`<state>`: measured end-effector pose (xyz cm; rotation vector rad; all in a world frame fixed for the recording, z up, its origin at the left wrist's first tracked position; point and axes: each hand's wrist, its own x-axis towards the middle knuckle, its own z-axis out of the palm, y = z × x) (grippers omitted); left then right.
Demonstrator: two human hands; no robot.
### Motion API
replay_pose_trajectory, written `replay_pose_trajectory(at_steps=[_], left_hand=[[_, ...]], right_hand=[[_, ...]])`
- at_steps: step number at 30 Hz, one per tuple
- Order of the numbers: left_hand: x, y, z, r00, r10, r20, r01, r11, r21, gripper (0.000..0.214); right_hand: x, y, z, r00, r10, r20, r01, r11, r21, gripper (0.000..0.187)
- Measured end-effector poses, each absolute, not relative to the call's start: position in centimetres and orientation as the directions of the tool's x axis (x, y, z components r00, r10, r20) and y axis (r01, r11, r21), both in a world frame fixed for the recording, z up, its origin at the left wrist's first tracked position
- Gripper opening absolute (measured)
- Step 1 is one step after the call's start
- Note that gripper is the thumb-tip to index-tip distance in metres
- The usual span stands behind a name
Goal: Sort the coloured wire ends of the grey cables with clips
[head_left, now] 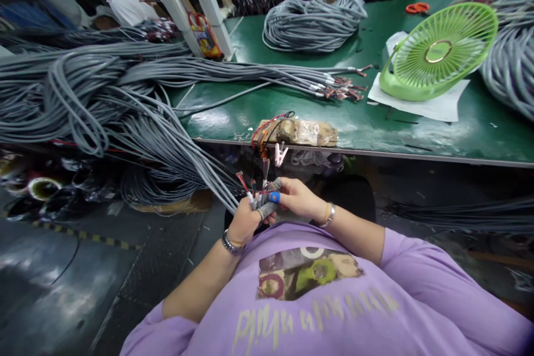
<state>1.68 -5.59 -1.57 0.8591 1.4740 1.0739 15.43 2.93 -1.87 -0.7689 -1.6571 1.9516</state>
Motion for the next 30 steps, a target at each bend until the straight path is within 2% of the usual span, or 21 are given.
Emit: replay_pose_trajectory(at_steps=[3,9,13,18,23,30], left_hand=[[1.5,-5.6,-1.5,-0.173,0.929,-0.327,-0.066,0.321,0.945,0.025],[2.2,-5.4,-1.6,-0.381,0.873,-0.303,-0.283,0.202,0.938,0.029],[2.4,-5.2,-1.5,-0.452,0.838,-0.307,-0.334,0.16,0.929,0.028],[2.1,-5.2,-1.4,-0.413,0.852,-0.322,-0.338,0.185,0.923,0.026],[2.1,-5.2,-1.4,-0.375,0.865,-0.334,-0.319,0.218,0.922,0.029],[2.3,-5.3,-1.8,-0.369,0.865,-0.34,-0.295,0.238,0.925,0.023]], right_hand=[[15.5,3.0,-1.7,-0.728,0.683,-0.055,-0.033,-0.115,-0.993,0.027],[15.3,2.8,-2.2,-0.675,0.719,-0.167,-0.072,-0.29,-0.954,0.036],[15.6,2.5,-2.5,-0.712,0.687,-0.143,-0.09,-0.291,-0.952,0.038],[16.2,3.1,-2.1,-0.725,0.667,-0.171,-0.046,-0.296,-0.954,0.032],[15.8,4.0,-1.2,-0.739,0.652,-0.17,-0.055,-0.31,-0.949,0.038],[14.1,3.4,-1.2,-0.763,0.635,-0.121,-0.153,-0.359,-0.921,0.03]])
